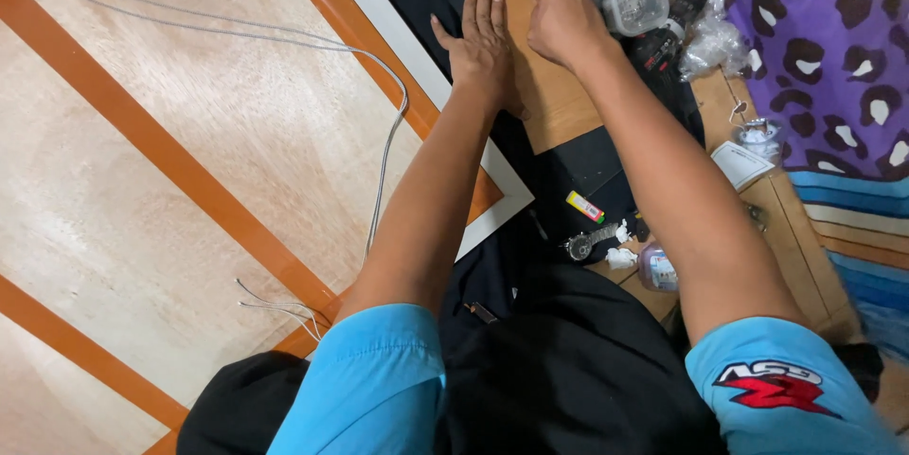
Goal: The person uses a red utility knife to cut a thin wooden strip along a metal ruler placed on a workbench. They hold the strip steady with one hand while scoring and cutting with the other, then lift the cut piece to inspect it.
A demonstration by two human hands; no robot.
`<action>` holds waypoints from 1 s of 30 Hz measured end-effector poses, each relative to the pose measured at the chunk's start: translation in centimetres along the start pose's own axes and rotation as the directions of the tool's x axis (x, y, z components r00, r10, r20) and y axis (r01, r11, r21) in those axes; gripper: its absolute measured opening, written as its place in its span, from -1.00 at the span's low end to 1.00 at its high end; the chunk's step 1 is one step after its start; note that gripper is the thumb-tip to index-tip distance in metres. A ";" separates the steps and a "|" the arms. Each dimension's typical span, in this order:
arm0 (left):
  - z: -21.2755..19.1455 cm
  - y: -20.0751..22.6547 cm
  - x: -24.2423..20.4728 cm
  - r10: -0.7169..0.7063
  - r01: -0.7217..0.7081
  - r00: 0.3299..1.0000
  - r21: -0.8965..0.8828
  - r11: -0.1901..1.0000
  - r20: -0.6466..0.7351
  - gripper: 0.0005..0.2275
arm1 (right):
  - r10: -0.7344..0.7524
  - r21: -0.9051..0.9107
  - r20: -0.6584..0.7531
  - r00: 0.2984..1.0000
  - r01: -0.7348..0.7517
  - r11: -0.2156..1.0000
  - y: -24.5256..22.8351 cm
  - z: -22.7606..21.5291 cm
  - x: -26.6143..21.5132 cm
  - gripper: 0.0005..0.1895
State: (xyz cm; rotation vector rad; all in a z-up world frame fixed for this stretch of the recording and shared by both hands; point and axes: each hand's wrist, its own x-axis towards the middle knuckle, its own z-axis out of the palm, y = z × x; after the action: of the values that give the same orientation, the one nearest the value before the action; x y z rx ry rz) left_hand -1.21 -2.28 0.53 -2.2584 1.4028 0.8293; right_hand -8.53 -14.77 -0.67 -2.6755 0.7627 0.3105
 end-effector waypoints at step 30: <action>-0.4 0.4 -0.1 -0.024 0.025 1.000 0.047 0.999 -0.012 0.46 | 0.031 -0.053 0.103 0.994 -0.026 0.998 0.6 0.6 -7.1 -0.31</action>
State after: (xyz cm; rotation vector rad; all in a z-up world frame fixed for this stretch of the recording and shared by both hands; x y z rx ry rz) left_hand -1.49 -2.59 0.94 -2.2431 1.3824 0.7686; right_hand -14.84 -11.70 0.70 -2.6743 0.7714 0.4793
